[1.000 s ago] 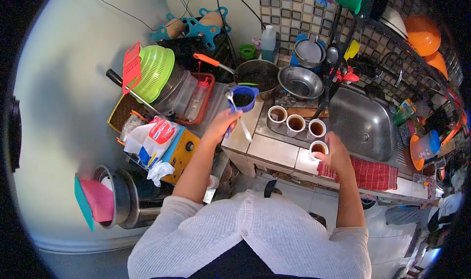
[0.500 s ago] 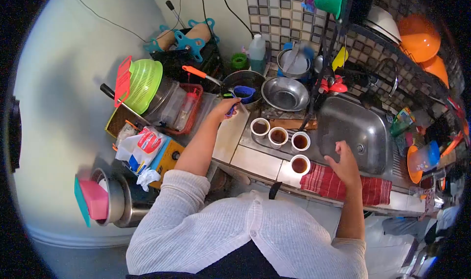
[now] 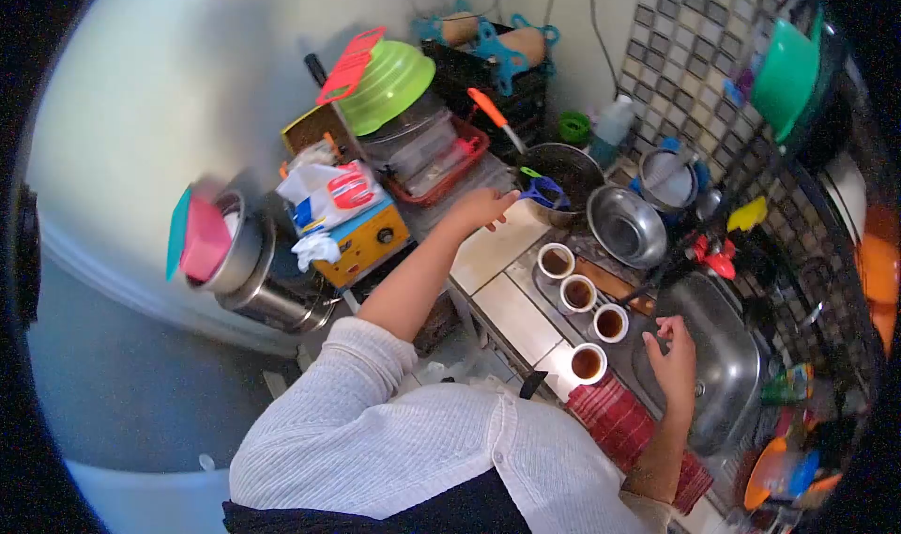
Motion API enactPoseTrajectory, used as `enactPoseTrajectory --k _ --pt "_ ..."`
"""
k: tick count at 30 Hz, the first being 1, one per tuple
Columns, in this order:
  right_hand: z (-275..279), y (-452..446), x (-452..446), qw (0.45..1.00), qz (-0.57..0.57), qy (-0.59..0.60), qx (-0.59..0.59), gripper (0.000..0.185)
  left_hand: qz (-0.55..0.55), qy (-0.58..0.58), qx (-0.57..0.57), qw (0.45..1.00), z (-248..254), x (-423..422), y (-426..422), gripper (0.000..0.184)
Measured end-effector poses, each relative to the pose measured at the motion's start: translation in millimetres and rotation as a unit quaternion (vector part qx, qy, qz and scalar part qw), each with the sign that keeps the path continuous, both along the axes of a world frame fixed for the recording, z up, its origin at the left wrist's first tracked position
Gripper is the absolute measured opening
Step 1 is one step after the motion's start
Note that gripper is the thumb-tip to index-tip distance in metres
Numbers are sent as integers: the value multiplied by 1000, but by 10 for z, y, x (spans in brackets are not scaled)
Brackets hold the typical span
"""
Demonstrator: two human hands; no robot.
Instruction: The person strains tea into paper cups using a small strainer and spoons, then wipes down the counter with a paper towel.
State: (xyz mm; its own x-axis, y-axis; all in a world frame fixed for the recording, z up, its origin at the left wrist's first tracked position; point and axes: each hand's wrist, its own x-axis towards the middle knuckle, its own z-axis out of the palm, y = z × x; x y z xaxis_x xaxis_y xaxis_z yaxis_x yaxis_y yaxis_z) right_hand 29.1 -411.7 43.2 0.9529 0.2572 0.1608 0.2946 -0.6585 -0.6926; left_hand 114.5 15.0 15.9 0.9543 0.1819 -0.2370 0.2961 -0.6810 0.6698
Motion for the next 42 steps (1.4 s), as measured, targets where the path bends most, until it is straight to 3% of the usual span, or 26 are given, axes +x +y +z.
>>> enactPoseTrajectory --k 3,7,10,15,18,19,21,25,27,29,31,32,34,35,37,40,42 --pt "144 269 150 999 43 -6 25 21 43 -56 -30 997 72 -561 42 57" --pt "551 755 343 987 137 -70 49 16 135 -163 -191 959 -166 -1370 86 41" --pt "721 1098 525 969 180 -159 58 15 170 -158 -231 945 -487 -2004 104 36" --pt "953 1890 467 946 284 -159 -9 16 232 -121 -312 913 -1063 -2930 137 32" --pt "926 2424 346 883 448 -110 -89 15 278 -115 -326 896 -1090 -3301 130 31" --pt "896 2613 310 877 459 -113 -89 15 291 -113 -331 891 -1079 -3403 138 31" --pt "882 2996 219 814 540 -164 -141 16 315 -144 -356 868 -1173 -3542 192 30" --pt "892 3689 -110 781 583 -156 -159 16 338 -192 -357 849 -1189 -3785 415 29" --pt "847 4040 -208 781 582 -153 -167 18 340 -198 -361 845 -1151 -3899 584 29" --pt "666 4498 -194 830 528 -168 -65 25 339 -202 -341 853 -1101 -4037 743 29" --pt "347 5098 35 846 437 -274 137 31 338 -208 -338 854 -1060 -4180 910 29" --pt "270 5334 66 846 435 -273 140 31 334 -212 -336 855 -1043 -4252 994 29" --pt "241 5693 100 882 258 -351 177 33 333 -214 -335 855 -1010 -4394 1135 29" --pt "288 5793 162 882 255 -353 180 33 334 -218 -336 853 -992 -4455 1204 29" --pt "479 5909 157 943 295 -144 47 36 331 -210 -331 858 -974 -4598 1338 29" --pt "977 5963 172 938 225 -130 229 32 333 -192 -334 861 -999 -4749 1564 29" --pt "1056 6088 410 932 285 -102 196 31 334 -177 -339 861 -1065 -4832 1666 28"
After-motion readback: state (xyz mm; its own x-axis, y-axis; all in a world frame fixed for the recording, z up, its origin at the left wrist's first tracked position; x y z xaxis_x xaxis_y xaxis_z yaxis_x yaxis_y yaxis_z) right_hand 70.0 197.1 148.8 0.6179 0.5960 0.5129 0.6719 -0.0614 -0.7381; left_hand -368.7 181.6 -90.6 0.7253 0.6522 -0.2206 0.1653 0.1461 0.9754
